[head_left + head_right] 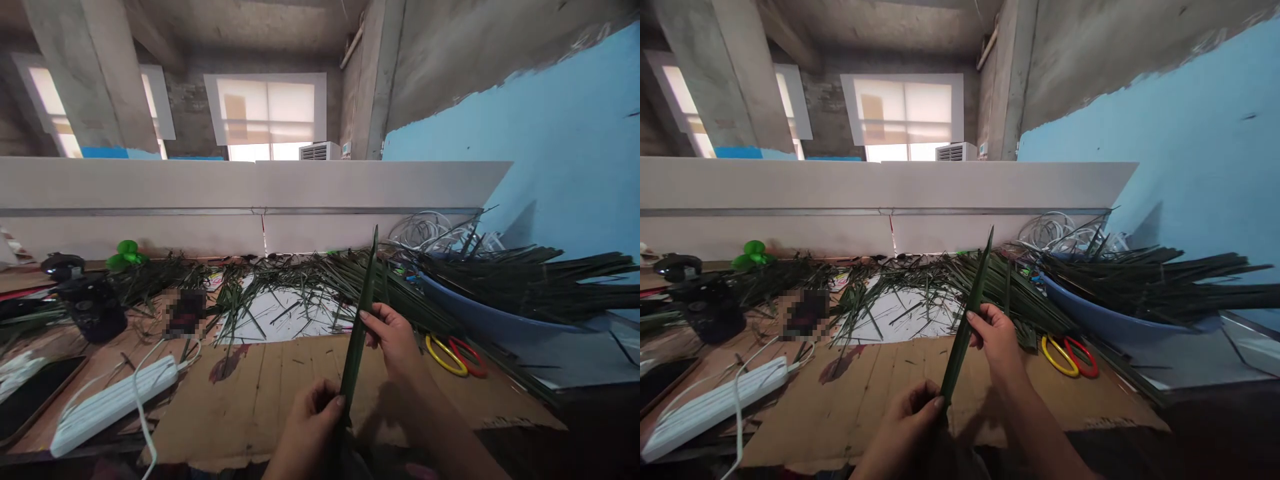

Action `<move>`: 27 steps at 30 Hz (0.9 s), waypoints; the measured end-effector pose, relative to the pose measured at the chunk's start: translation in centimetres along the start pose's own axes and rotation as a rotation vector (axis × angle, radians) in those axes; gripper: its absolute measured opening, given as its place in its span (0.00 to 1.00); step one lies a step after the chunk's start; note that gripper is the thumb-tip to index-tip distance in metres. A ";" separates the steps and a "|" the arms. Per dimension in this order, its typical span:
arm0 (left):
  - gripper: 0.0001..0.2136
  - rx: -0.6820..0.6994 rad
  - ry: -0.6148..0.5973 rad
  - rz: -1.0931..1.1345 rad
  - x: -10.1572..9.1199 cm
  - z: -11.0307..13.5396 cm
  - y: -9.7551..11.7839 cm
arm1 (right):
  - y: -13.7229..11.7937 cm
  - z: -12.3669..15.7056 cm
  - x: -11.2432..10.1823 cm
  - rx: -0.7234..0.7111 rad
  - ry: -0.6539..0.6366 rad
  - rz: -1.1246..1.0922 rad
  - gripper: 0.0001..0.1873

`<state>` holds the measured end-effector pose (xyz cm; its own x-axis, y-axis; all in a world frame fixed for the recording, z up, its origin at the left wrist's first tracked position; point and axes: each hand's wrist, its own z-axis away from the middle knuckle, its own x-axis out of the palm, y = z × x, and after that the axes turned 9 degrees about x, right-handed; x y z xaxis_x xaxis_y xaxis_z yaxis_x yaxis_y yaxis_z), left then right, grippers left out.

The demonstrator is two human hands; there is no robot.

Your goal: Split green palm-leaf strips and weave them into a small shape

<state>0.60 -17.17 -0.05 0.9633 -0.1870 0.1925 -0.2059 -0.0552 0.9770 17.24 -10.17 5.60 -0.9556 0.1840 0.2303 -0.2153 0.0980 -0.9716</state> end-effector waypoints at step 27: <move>0.18 0.072 0.037 -0.044 1.1 2.1 -0.7 | 5.9 7.8 -2.3 0.382 -0.334 0.063 0.16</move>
<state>1.40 -19.41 -0.68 0.9771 -0.1466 0.1545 -0.1743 -0.1336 0.9756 16.64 -17.62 -1.08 -0.9678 -0.1503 0.2017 -0.1541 -0.2794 -0.9477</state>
